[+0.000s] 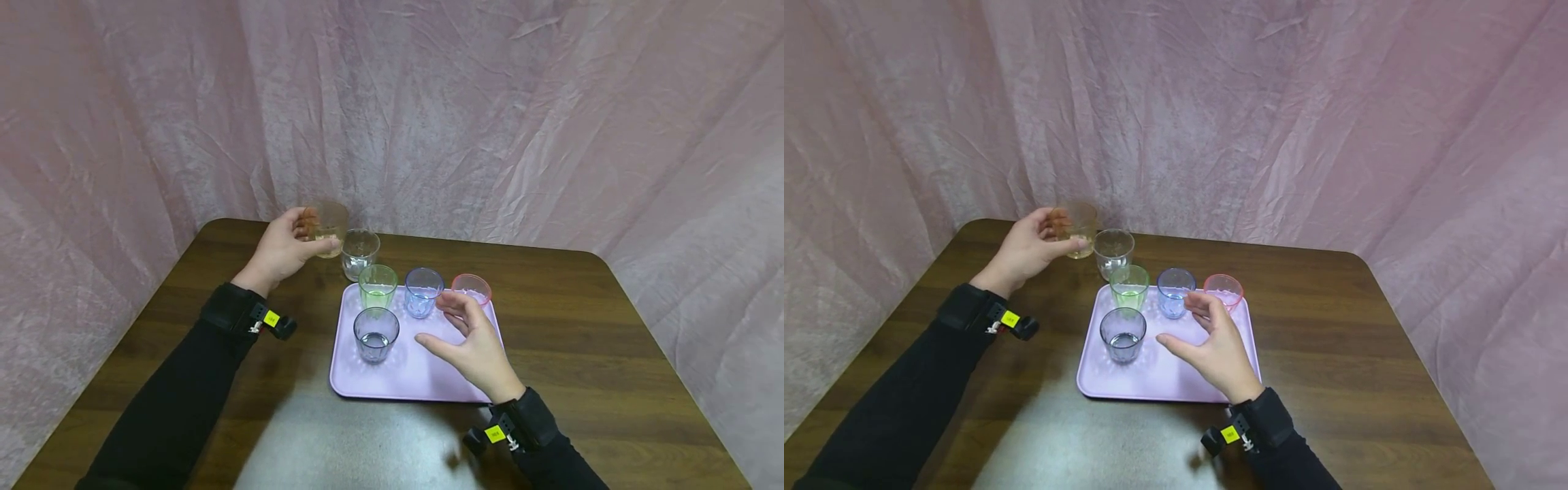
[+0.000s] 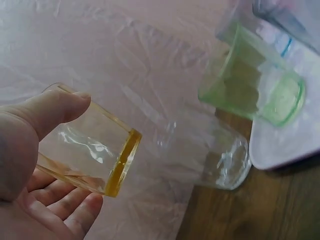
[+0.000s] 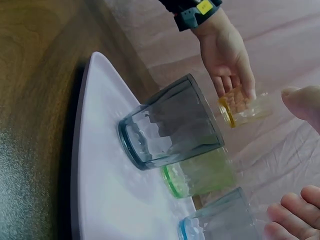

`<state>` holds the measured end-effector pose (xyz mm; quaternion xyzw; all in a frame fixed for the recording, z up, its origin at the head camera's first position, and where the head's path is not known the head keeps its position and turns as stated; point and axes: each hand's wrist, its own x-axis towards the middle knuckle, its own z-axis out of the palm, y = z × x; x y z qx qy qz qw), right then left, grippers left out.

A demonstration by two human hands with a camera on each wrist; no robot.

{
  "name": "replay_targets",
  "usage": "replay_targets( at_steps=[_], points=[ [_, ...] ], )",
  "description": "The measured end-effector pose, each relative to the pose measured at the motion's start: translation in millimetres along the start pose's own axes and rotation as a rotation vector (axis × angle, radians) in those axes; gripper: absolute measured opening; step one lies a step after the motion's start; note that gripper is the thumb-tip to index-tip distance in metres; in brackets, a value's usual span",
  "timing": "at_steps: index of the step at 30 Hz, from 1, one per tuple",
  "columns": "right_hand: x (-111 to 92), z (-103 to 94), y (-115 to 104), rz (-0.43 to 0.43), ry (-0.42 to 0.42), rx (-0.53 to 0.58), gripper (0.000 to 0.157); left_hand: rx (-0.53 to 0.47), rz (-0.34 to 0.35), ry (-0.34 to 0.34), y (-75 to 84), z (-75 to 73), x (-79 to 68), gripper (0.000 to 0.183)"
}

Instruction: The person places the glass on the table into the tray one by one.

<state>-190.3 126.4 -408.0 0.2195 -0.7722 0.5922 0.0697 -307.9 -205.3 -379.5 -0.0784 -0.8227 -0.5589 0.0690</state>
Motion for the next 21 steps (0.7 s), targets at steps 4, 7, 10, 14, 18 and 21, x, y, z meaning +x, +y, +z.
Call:
replay_targets(
  at_steps=[4,7,10,14,18,21],
  points=[
    [0,-3.0,0,0.001,0.0,-0.009,0.069,0.007,0.019,-0.032,11.9,5.4,-6.2,0.08],
    [0,-4.1,0,0.001,-0.004,-0.009,0.069,-0.001,0.044,-0.063,21.6,10.9,-10.8,0.079],
    [1,-4.9,0,-0.004,-0.001,-0.007,0.069,-0.015,0.07,-0.1,31.5,16.5,-15.5,0.078],
    [2,-5.4,-1,-0.018,0.004,-0.003,0.069,-0.023,0.093,-0.146,42.8,23.7,-21.4,0.076],
    [3,-6.1,-3,-0.021,0.002,-0.003,0.068,-0.01,0.121,-0.179,49.3,30.4,-26.0,0.073],
    [4,-7.1,-4,-0.02,0.0,-0.009,0.069,-0.008,0.132,-0.197,52.4,35.5,-28.9,0.071]
  ],
)
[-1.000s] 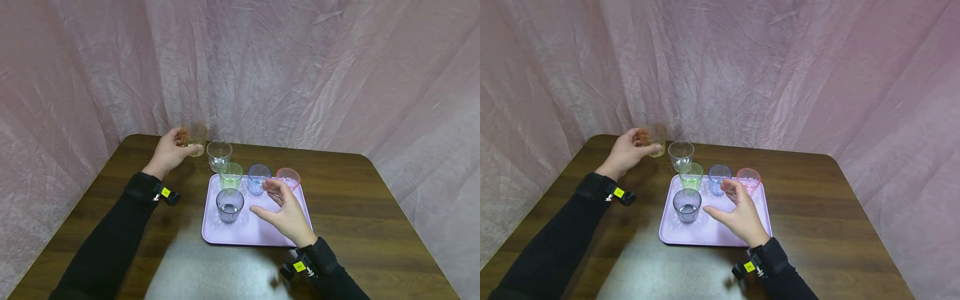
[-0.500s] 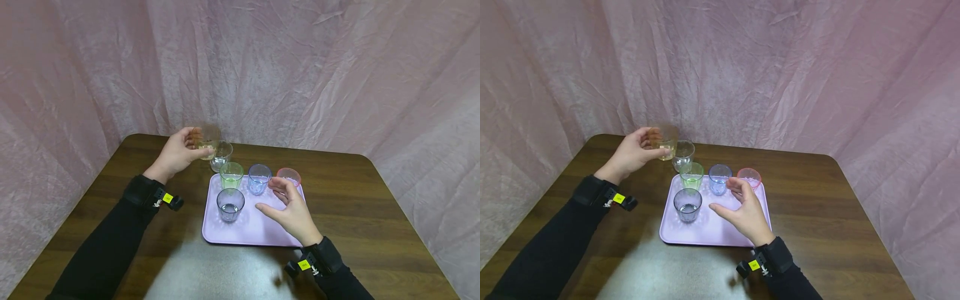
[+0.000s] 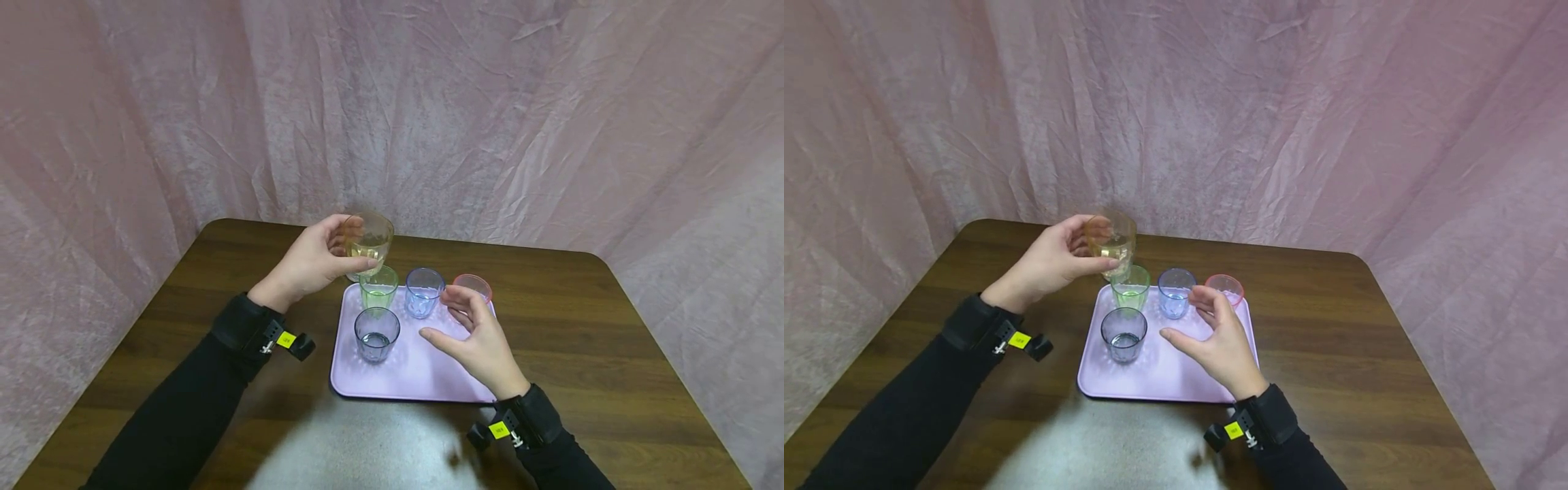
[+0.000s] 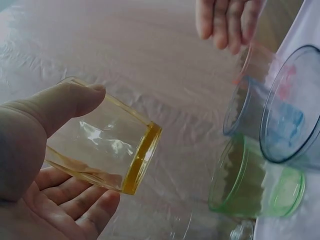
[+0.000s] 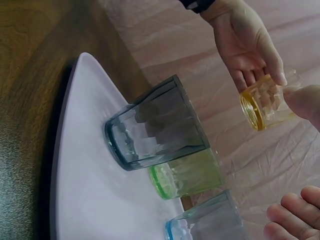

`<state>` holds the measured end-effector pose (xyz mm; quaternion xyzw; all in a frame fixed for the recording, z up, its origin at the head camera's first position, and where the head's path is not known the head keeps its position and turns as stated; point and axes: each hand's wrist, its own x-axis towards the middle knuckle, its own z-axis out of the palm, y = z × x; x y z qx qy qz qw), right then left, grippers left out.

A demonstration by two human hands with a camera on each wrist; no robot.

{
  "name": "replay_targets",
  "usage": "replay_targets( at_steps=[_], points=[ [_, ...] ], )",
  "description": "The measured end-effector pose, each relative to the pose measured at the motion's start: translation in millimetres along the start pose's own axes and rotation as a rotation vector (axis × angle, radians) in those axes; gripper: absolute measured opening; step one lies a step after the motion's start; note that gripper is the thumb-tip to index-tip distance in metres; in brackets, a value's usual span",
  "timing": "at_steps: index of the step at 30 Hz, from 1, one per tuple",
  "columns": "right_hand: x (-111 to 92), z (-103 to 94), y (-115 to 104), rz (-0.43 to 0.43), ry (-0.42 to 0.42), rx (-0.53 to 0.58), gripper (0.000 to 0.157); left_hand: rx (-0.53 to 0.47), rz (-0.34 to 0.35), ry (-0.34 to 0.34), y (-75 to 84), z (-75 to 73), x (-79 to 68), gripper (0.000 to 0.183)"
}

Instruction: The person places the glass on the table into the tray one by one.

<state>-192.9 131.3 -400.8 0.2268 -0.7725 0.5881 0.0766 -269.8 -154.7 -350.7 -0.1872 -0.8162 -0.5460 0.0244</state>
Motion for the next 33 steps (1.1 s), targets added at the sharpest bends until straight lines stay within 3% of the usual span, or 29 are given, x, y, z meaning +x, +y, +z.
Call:
replay_targets(
  at_steps=[17,33],
  points=[
    [12,0.0,-11,-0.038,-0.012,-0.005,0.07,0.014,0.016,-0.091,13.0,27.8,-6.6,0.071],
    [17,-0.8,-23,-0.025,-0.014,0.02,0.068,-0.088,0.042,-0.171,14.5,53.0,-7.9,0.07]
  ],
)
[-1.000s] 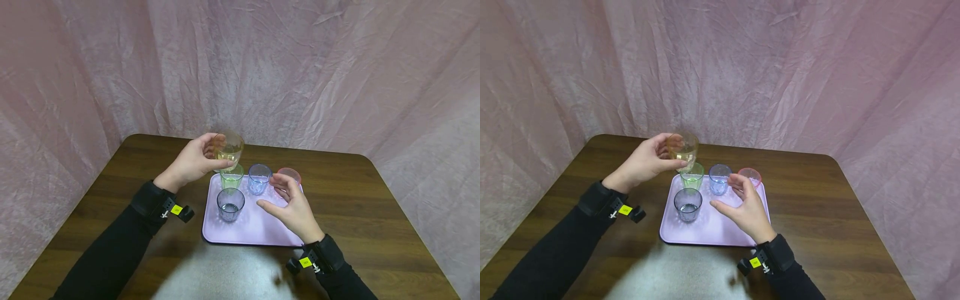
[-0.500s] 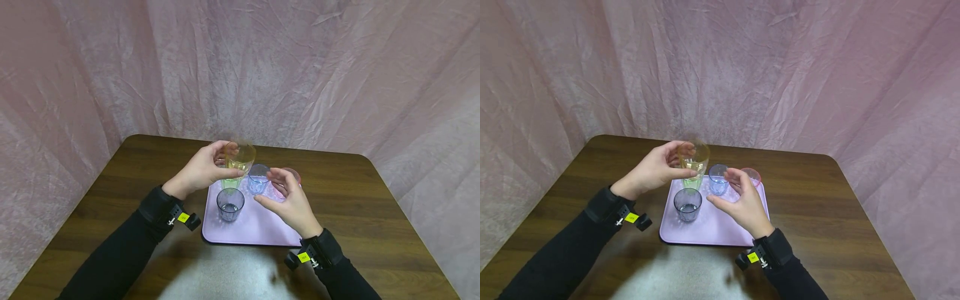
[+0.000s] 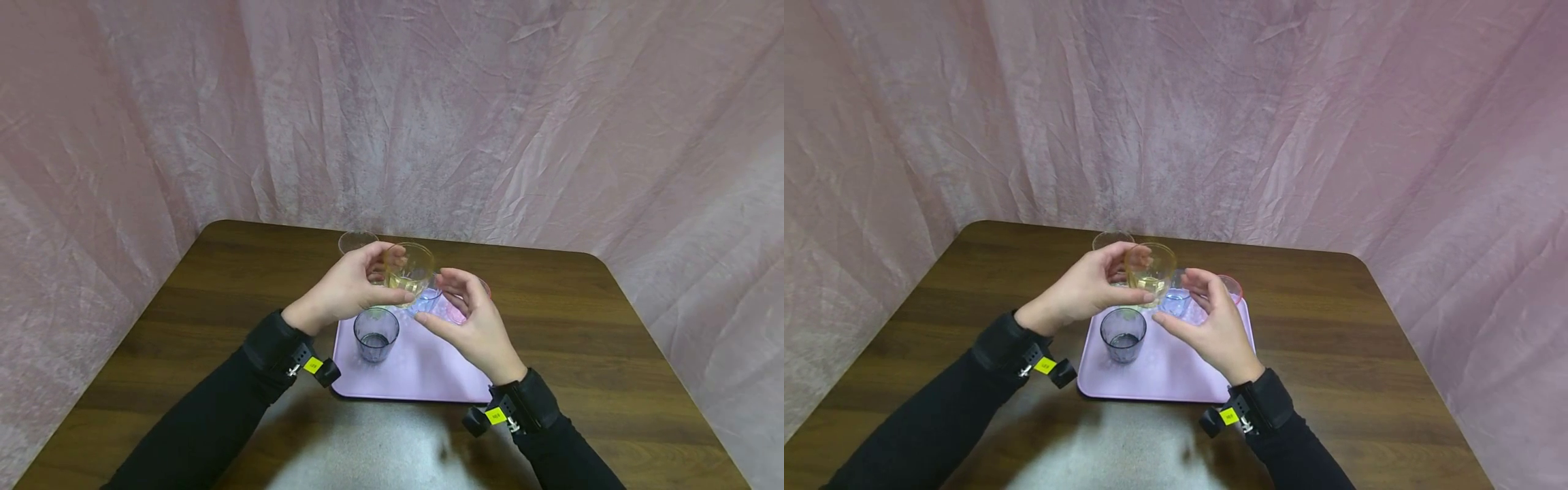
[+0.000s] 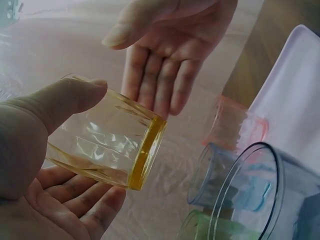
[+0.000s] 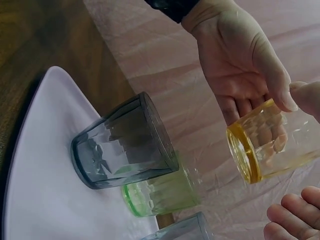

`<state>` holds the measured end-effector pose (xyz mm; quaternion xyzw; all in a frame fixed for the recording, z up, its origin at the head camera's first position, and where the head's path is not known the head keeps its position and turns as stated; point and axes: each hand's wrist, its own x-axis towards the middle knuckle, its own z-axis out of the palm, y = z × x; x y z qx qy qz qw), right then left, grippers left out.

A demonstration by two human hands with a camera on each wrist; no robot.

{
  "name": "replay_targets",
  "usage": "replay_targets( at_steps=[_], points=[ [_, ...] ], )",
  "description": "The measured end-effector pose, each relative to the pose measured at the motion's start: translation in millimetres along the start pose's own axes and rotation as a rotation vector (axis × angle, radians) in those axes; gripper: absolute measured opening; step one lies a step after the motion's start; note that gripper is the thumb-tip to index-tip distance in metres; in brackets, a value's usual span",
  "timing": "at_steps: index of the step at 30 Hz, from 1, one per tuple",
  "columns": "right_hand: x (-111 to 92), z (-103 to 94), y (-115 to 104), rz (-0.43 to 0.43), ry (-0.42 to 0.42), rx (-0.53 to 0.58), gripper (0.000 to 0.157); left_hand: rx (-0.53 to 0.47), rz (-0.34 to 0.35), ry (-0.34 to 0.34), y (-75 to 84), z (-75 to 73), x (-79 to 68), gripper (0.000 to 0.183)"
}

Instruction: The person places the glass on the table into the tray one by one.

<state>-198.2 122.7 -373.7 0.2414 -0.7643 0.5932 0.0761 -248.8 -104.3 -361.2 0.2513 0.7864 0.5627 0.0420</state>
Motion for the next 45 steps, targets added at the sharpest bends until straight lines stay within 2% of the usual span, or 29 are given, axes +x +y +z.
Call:
replay_targets(
  at_steps=[15,19,23,25,27,30,32,35,45],
  points=[
    [6,0.0,-1,0.01,0.002,0.012,0.067,-0.048,0.037,-0.054,-4.1,14.5,0.0,0.066],
    [8,1.1,-3,0.006,-0.003,0.003,0.069,-0.022,0.026,-0.061,-3.7,17.6,-1.2,0.067],
    [10,1.7,-3,0.008,-0.006,-0.013,0.07,0.012,0.026,-0.066,-2.3,21.0,-1.6,0.065],
    [10,2.0,-4,0.009,-0.009,-0.014,0.07,0.003,0.028,-0.072,6.9,22.2,-4.6,0.064],
    [11,2.0,-4,0.011,-0.017,-0.008,0.071,-0.011,0.035,-0.077,7.5,23.5,-5.0,0.064],
    [11,2.3,-4,0.026,-0.028,0.019,0.07,-0.025,0.041,-0.086,6.6,26.3,-4.5,0.064],
    [11,2.3,-4,0.031,-0.037,0.034,0.069,-0.016,0.054,-0.087,-2.7,28.8,-1.1,0.064],
    [11,2.1,-4,0.03,-0.047,0.051,0.069,0.0,0.072,-0.082,-4.0,31.8,-0.1,0.062],
    [10,0.5,-2,0.008,-0.052,0.026,0.065,0.004,0.107,-0.09,-6.1,36.6,0.7,0.061]
  ],
)
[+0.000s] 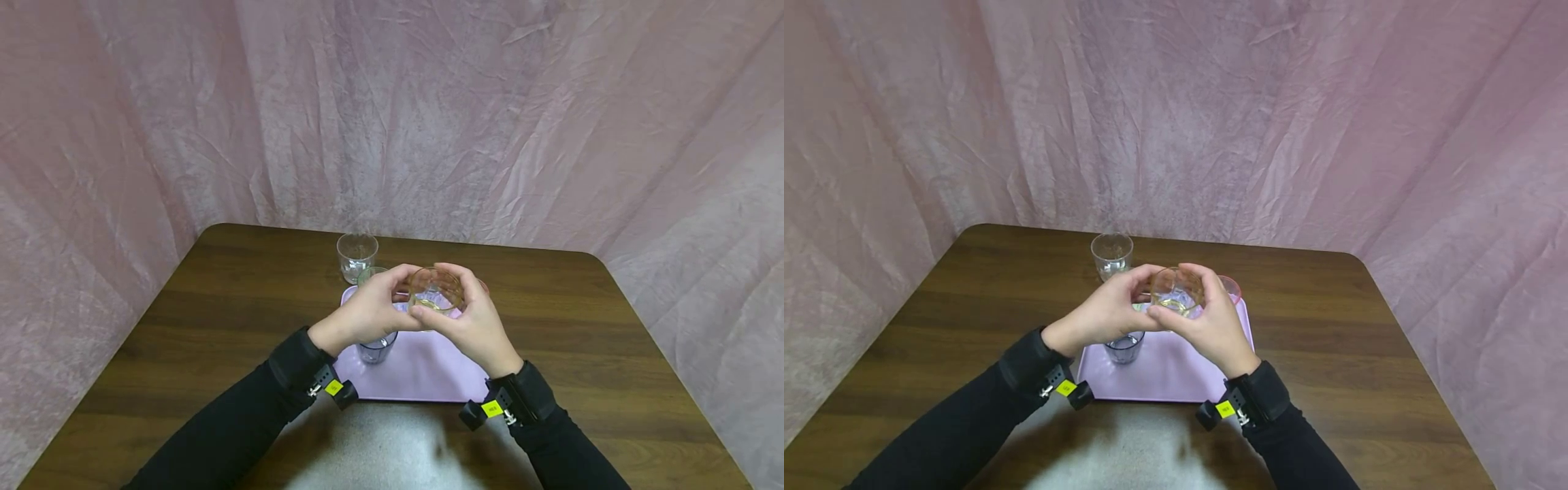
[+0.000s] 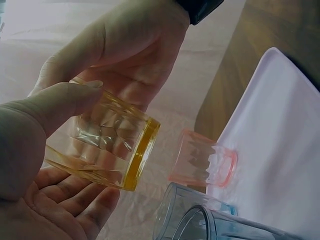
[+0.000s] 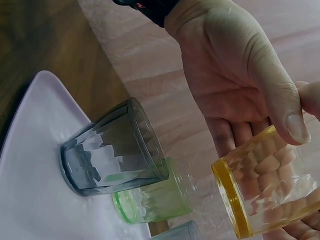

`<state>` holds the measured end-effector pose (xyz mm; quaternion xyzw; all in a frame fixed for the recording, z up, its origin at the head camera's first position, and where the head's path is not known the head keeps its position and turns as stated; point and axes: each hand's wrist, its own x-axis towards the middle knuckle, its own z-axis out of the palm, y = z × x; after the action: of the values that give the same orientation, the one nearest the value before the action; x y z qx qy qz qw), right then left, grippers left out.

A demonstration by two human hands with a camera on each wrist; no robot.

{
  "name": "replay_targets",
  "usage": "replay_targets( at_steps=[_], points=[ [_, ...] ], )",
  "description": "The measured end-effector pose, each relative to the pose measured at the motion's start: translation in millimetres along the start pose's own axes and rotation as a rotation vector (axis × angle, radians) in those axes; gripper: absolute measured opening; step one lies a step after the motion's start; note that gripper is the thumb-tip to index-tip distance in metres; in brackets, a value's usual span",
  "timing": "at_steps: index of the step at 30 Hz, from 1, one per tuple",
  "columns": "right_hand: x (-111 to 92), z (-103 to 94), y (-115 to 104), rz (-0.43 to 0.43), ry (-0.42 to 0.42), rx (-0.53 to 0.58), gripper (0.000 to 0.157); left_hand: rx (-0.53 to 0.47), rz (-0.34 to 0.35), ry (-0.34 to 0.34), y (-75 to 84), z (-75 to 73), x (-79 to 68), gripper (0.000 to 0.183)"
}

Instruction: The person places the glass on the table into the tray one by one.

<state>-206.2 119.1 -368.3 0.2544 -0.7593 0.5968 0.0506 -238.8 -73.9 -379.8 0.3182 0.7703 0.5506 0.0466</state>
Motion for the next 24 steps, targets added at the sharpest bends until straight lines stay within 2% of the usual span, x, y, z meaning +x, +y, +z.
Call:
replay_targets(
  at_steps=[7,12,18,24],
  points=[
    [3,-4.9,26,-0.021,0.021,-0.039,0.063,-0.006,0.027,0.007,-0.2,1.0,0.3,0.06],
    [3,-7.0,32,-0.044,0.033,-0.061,0.064,-0.011,0.024,0.011,-0.2,1.6,0.9,0.061],
    [2,-7.0,27,-0.006,0.05,-0.08,0.064,-0.023,-0.007,0.022,0.9,-1.1,0.0,0.066],
    [-1,-3.5,4,-0.004,0.056,-0.074,0.064,-0.037,-0.02,0.023,0.8,-9.2,-2.1,0.068]
  ],
)
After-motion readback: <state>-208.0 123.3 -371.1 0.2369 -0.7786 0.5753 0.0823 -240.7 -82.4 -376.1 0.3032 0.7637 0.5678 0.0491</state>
